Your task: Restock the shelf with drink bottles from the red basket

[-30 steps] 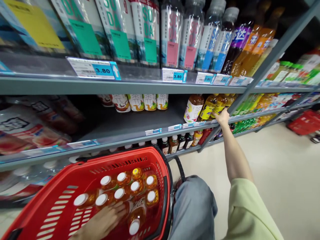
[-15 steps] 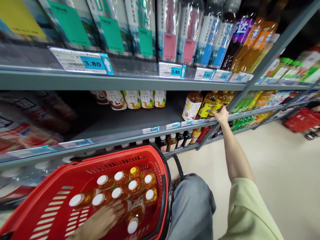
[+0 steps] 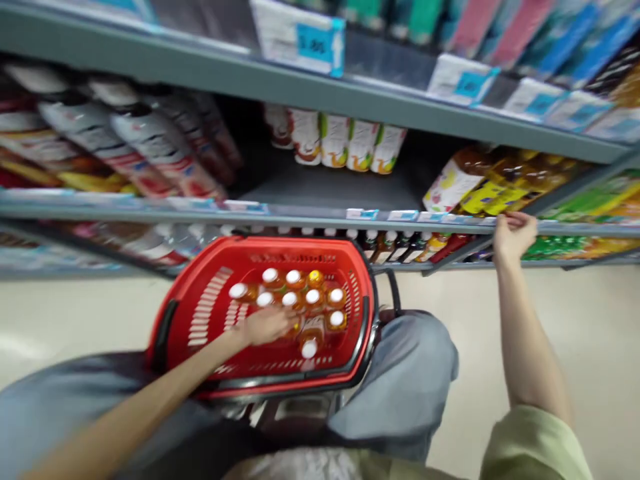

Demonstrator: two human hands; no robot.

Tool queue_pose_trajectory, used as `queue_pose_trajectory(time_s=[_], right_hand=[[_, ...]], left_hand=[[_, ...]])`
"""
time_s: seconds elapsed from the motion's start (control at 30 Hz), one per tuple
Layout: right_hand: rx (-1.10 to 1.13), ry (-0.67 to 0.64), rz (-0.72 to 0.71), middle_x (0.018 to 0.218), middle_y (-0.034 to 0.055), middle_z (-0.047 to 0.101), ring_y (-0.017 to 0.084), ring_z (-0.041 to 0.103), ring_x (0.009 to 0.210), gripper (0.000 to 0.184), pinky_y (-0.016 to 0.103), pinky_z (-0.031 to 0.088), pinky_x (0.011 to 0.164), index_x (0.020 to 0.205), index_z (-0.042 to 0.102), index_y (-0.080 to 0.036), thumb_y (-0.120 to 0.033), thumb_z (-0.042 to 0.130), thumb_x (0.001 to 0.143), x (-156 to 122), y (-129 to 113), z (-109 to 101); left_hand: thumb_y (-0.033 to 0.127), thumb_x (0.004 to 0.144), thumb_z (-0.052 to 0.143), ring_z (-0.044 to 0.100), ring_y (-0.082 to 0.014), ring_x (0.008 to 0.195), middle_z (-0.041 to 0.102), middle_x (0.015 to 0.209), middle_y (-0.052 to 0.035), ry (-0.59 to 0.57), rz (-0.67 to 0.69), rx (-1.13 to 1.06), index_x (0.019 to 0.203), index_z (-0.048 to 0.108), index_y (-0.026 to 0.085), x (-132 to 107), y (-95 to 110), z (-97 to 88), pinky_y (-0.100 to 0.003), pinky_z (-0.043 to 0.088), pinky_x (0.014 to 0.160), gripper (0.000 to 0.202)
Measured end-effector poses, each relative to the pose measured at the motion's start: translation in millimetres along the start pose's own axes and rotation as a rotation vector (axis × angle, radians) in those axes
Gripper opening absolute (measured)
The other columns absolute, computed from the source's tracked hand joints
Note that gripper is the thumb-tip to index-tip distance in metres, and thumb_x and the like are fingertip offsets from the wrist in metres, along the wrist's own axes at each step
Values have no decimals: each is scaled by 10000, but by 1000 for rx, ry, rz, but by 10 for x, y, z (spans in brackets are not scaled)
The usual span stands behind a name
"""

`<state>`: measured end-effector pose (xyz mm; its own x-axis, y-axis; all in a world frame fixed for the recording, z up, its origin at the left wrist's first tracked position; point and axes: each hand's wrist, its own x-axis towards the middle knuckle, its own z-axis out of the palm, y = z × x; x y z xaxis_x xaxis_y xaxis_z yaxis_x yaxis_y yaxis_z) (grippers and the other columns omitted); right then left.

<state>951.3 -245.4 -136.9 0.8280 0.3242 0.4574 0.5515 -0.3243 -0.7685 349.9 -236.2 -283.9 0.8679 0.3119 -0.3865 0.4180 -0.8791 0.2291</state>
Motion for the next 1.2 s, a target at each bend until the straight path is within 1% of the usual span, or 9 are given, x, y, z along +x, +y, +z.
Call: queue_pose_trajectory(time_s=[0.13,0.23,0.3,0.4,0.5,0.63,0.83,1.03,1.2], right_hand=[[98,-208,-160,650,10,584,177,560,551,166,318,513,571,820,486,-243,-198,631,754,-620,-641,-65],[6,-760,-432,585,-23,585,156,556,528,154,256,447,555,930,601,-205,-205,605,776,-1241,-1273,-74],[-101,-1137,-684,680,-9,644,154,581,586,190,250,444,595,973,641,-199,-182,597,789,-1715,-1593,-10],[-238,-1408,-991,816,9,683,173,634,712,286,267,473,709,1073,661,-190,-112,573,813,-2468,-1753,202],[-306,-1637,-1069,1104,69,713,210,681,977,304,290,493,878,1160,659,-193,-106,593,877,-3134,-1581,466],[-507,-1598,-955,1293,155,660,287,675,1120,338,363,509,937,1279,638,-166,-132,573,950,-3620,-1282,794],[-511,-1443,-902,1455,178,543,297,565,1294,441,392,476,1045,1482,493,-159,-250,430,1055,-3820,-1135,1305],[-538,-1395,-869,1373,173,581,251,571,1222,383,363,448,1076,1369,602,-132,-155,425,1030,-4188,-882,1726],[-524,-1290,-791,1233,175,589,271,615,1104,297,362,507,978,1233,665,-111,-209,566,970,-4295,-766,1871]], left_hand=[[172,971,519,671,-297,1134,708,1197,-206,18,-262,-45,1202,716,144,-114,-101,-132,-404,509,973,304],[198,954,586,668,-323,1140,706,1200,-231,-8,-366,-66,1180,718,129,-198,-122,-127,-435,499,974,271],[197,928,632,682,-326,1105,716,1180,-235,-32,-381,-87,1155,726,119,-231,-96,-122,-433,506,952,258],[223,909,673,689,-288,1072,738,1153,-204,-58,-370,-112,1148,731,134,-280,-44,-166,-391,500,950,262],[267,930,654,689,-275,1070,734,1185,-186,-57,-368,-122,1209,715,155,-376,-39,-276,-369,503,935,307],[298,985,572,664,-311,1158,683,1297,-209,-23,-435,-113,1311,667,146,-556,-123,-415,-396,503,954,372],[301,999,554,648,-368,1199,659,1332,-238,-22,-504,-147,1373,629,117,-655,-191,-508,-449,505,965,424],[279,984,575,672,-361,1172,683,1289,-238,14,-476,-211,1346,653,110,-546,-85,-636,-437,526,939,407],[319,955,630,658,-357,1197,680,1305,-226,56,-446,-242,1346,659,136,-493,-107,-637,-433,524,948,433]])
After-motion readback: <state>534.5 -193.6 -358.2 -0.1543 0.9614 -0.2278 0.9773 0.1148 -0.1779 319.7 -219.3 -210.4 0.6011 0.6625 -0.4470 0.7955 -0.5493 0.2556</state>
